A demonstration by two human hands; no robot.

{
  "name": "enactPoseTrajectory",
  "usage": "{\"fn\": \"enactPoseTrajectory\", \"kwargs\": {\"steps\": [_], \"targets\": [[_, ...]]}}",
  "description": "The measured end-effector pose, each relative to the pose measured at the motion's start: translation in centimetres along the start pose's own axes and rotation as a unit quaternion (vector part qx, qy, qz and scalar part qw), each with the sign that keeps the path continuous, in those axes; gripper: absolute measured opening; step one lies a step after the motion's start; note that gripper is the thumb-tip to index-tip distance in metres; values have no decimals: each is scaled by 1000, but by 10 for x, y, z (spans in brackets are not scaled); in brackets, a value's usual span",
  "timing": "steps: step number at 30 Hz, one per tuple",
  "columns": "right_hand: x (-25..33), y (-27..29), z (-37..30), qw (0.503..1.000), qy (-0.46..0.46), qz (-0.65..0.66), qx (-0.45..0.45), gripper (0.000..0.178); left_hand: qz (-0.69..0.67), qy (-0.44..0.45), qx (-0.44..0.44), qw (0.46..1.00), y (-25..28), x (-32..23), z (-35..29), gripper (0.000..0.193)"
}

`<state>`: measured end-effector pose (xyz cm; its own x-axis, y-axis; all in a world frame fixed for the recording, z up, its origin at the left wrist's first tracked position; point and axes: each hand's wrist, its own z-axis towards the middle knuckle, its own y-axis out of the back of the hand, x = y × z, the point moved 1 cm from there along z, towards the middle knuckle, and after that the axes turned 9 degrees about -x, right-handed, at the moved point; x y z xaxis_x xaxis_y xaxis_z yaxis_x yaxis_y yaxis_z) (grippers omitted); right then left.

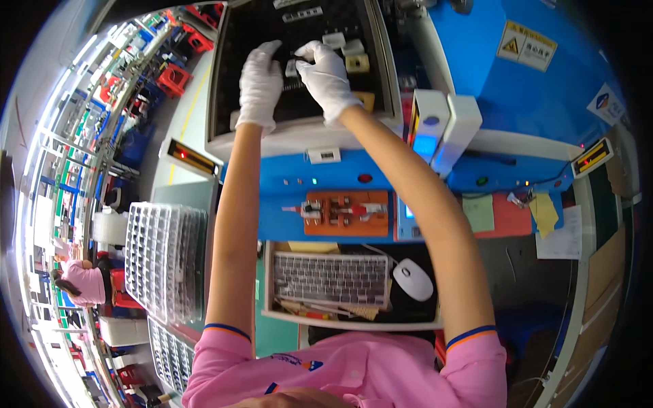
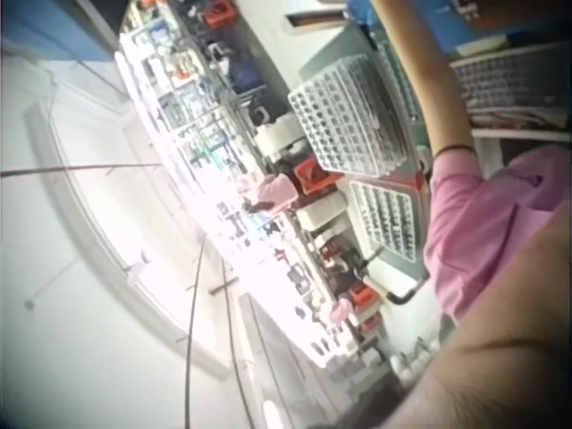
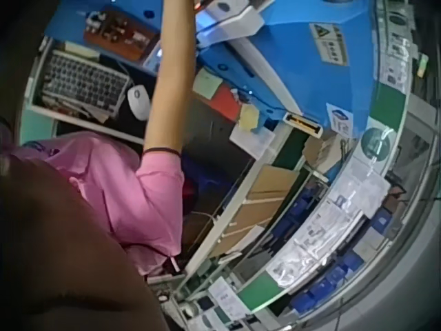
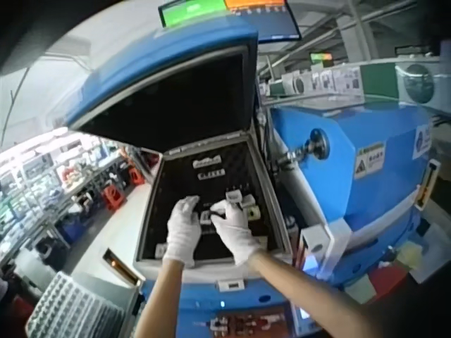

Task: The worker is picking small electronic components from a tray and placing them into a test fixture at a workstation.

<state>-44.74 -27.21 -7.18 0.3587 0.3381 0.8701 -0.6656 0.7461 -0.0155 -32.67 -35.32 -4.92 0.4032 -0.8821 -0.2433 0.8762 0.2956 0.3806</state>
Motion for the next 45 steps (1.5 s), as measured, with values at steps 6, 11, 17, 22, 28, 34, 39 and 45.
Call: {"fn": "enactPoseTrajectory", "kwargs": {"steps": [6, 11, 17, 22, 28, 34, 39, 45], "targets": [[-79, -14, 75, 987, -52, -149, -43, 19, -25, -4, 189, 982, -78, 22, -11, 24], [-67, -19, 77, 982, -57, -179, 20, 21, -141, 210, 223, 941, -80, 27, 13, 21], [-75, -28, 76, 969, 43, -238, 57, 19, -142, 24, -14, 989, -37, 12, 30, 11], [-63, -37, 68, 928, 62, -341, 137, 21, -299, 198, -121, 926, 89, -76, 30, 25], [-55, -20, 68, 882, 37, -447, 146, 40, -218, 287, -3, 933, 131, -95, -68, 23], [47, 45, -32, 924, 280, -236, 111, 54, -65, 292, 152, 942, 113, -57, -149, 10], [19, 141, -149, 830, 363, -357, 229, 37, -129, 265, 134, 946, 113, -67, -152, 14], [13, 156, -154, 851, 272, -374, 248, 37, -235, 393, 115, 882, 126, -67, -158, 17]]}}
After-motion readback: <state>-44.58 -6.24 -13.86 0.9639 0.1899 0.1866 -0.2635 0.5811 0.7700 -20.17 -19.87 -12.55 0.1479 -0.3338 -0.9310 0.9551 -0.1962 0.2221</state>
